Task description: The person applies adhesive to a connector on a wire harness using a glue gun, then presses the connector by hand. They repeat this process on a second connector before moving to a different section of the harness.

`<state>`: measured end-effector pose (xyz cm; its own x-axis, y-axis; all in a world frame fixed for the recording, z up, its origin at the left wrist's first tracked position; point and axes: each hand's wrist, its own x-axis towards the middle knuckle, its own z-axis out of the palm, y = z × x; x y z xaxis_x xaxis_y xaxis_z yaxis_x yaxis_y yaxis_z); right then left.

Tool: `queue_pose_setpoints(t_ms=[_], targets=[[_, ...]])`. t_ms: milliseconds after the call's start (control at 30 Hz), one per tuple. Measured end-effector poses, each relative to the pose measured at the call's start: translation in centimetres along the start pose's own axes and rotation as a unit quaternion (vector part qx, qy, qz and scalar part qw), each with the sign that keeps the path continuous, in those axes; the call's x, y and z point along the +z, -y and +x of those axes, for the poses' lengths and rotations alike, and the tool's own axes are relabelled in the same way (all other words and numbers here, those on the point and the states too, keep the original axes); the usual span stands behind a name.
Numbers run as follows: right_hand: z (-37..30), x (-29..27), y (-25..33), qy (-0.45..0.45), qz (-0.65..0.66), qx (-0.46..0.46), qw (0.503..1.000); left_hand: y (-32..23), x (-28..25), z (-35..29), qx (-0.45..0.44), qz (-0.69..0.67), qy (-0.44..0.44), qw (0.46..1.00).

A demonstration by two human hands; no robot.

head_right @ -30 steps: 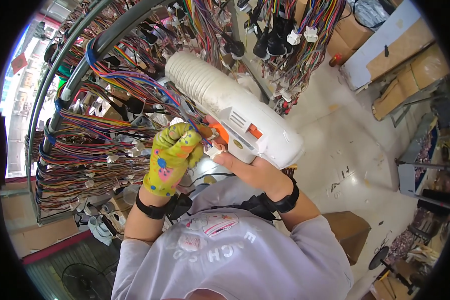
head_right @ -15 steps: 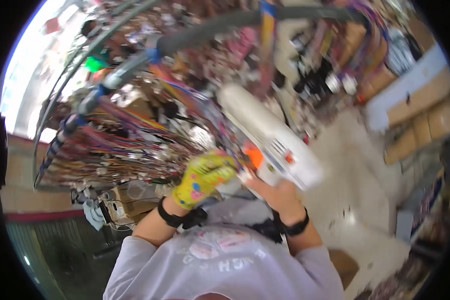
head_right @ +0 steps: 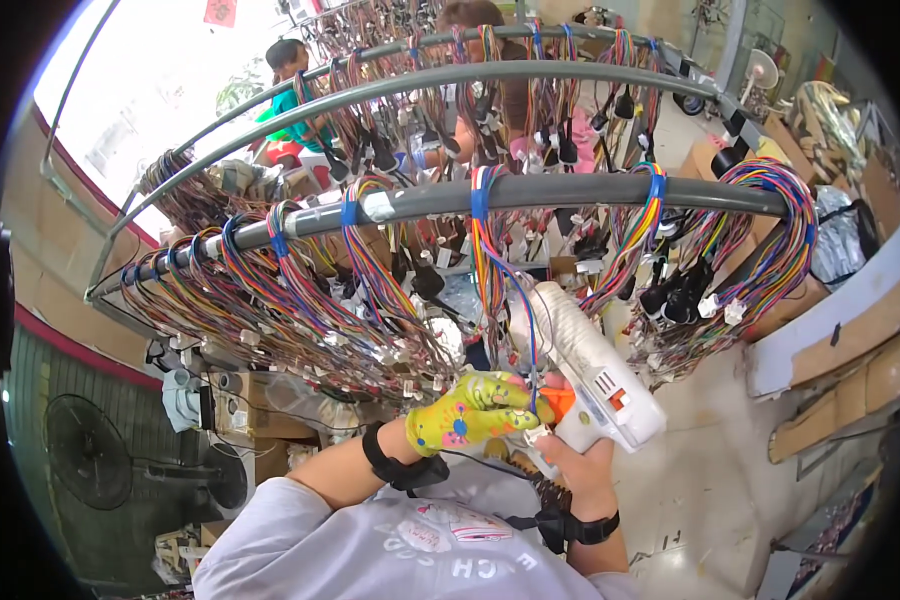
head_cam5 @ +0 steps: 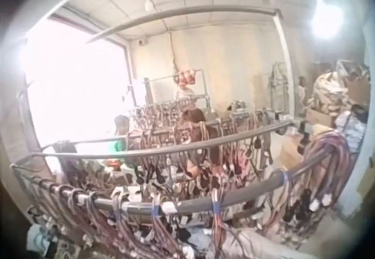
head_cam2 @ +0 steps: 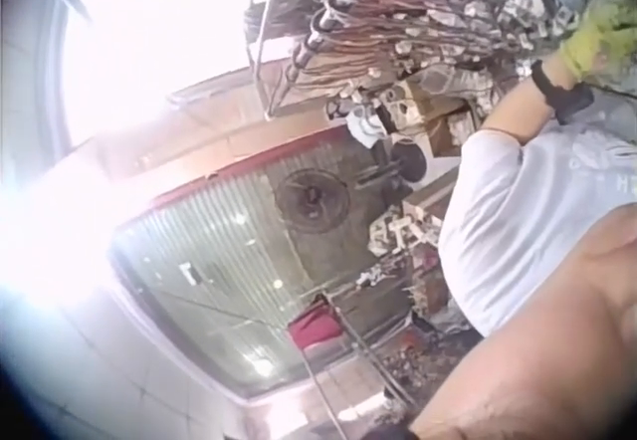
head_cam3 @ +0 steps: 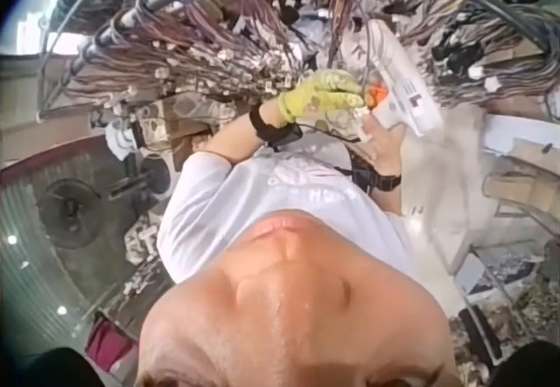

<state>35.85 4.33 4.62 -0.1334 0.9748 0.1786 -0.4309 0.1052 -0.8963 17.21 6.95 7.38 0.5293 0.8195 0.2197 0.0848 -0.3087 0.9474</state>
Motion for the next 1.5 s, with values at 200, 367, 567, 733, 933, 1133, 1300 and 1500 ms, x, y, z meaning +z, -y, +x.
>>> queue_pose_setpoints(t_ms=[200,367,567,733,933,1133,1300,1500], targets=[[-0.1,-0.2,0.1,-0.007,-0.016,0.061,0.998,0.5,0.4,-0.1,0.069,0.139,-0.086,0.984],[0.2,0.7,0.1,-0.002,0.014,0.024,1.0,-0.1,1.2,-0.2,0.056,0.19,-0.163,0.967],[0.1,0.3,-0.7,-0.015,-0.031,-0.001,0.999,-0.3,2.5,0.2,-0.007,0.175,-0.22,0.96],[0.1,0.4,-0.4,-0.002,-0.048,0.018,0.999,0.2,2.0,0.5,0.005,0.171,-0.198,0.965],[0.6,0.3,-0.7,-0.008,-0.062,-0.024,0.998,-0.4,1.5,1.1,0.08,0.211,-0.194,0.955],[0.4,0.1,-0.5,-0.018,-0.074,0.01,0.997,0.4,1.5,1.0,0.047,0.081,-0.184,0.978],[0.8,-0.2,-1.0,-0.023,-0.053,0.006,0.998,-0.6,0.5,1.1,0.037,0.132,-0.134,0.981],[1.0,-0.5,-1.1,-0.023,-0.038,0.036,0.998,3.9,0.8,-1.3,0.07,0.197,-0.071,0.975]])
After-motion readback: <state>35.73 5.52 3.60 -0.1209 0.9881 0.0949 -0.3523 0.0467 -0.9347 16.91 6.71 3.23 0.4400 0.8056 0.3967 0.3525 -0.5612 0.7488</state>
